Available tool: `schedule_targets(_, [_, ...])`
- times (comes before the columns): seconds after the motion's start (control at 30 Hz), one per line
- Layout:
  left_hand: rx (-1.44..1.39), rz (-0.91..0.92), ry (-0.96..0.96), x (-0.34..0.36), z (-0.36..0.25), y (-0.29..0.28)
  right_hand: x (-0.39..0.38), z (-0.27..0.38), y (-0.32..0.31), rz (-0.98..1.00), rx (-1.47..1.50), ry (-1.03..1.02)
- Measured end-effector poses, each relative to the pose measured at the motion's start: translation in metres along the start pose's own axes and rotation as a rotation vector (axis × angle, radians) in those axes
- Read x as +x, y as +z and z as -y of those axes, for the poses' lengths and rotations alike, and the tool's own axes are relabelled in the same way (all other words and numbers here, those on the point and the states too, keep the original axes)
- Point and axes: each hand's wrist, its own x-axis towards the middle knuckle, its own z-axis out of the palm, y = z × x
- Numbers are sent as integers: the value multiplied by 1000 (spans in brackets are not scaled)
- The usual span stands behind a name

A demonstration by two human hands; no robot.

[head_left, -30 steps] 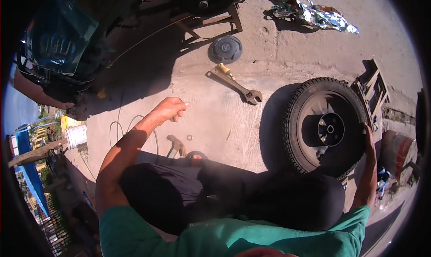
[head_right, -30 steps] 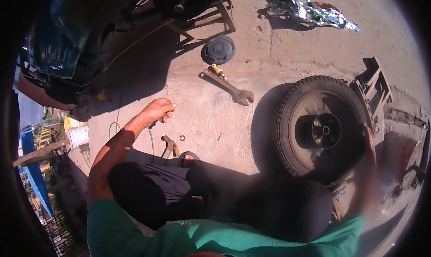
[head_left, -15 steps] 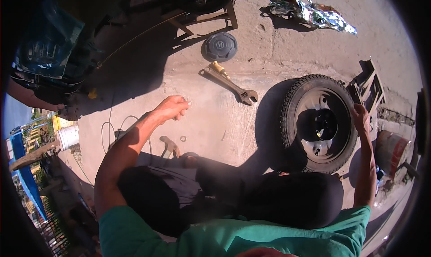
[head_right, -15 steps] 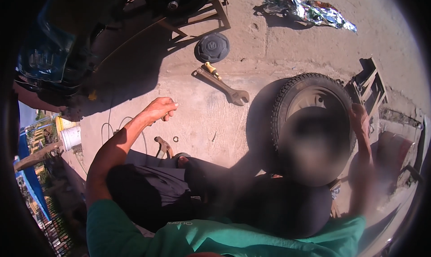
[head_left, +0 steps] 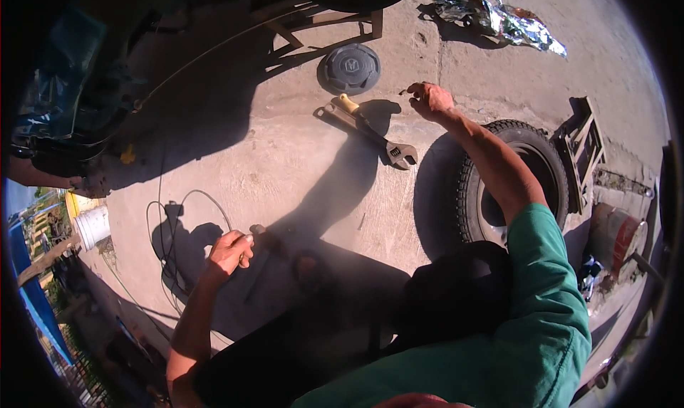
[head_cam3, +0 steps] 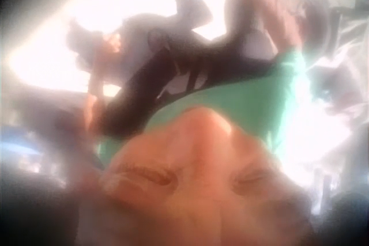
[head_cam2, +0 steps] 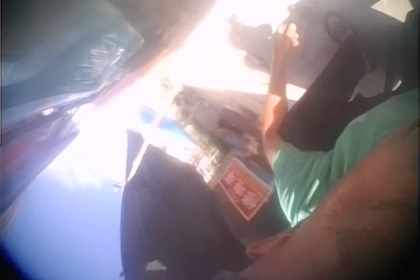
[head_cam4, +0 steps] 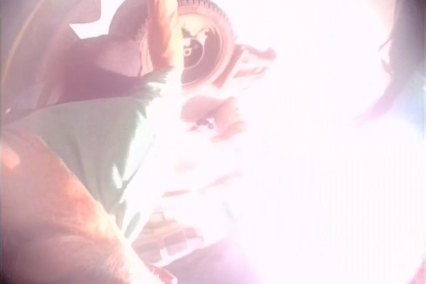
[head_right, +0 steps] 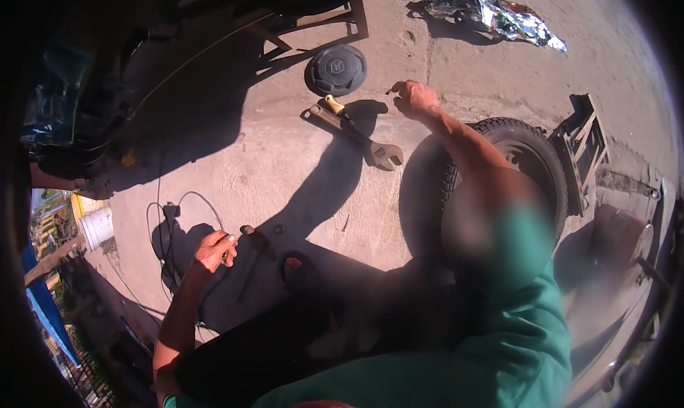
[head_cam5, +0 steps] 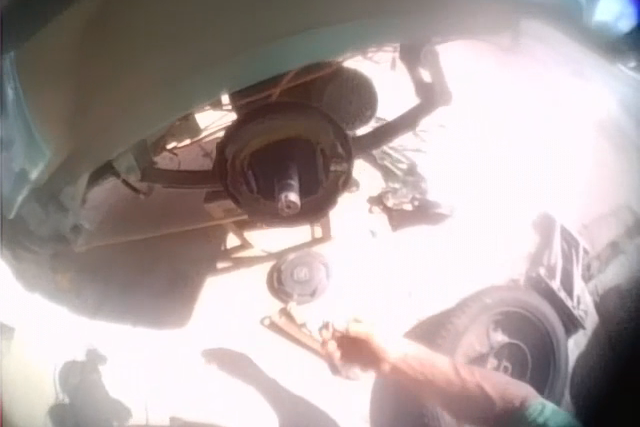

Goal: The person removes components from a wheel axle on a vehicle, uses a wrench and a screwdriver to loosen parts, and then lifts and positions a tire onto the wheel hub.

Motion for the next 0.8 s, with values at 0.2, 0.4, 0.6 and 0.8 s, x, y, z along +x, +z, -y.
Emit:
schedule_targets(0.2, [-155, -138, -98, -61, 83, -24, 38, -5, 48, -82, -139, -11])
schedule_targets(0.4, [-198, -188, -201, -71, 89, -13, 39, -5, 42, 48, 112, 90])
schedule_targets(0.6, [48, -125, 26, -42, 30, -2, -30, 62, -15, 455, 1810, 155])
schedule_targets(0.8, [203, -100, -29, -18, -14, 12, -110, 116, -60, 686, 2114, -74])
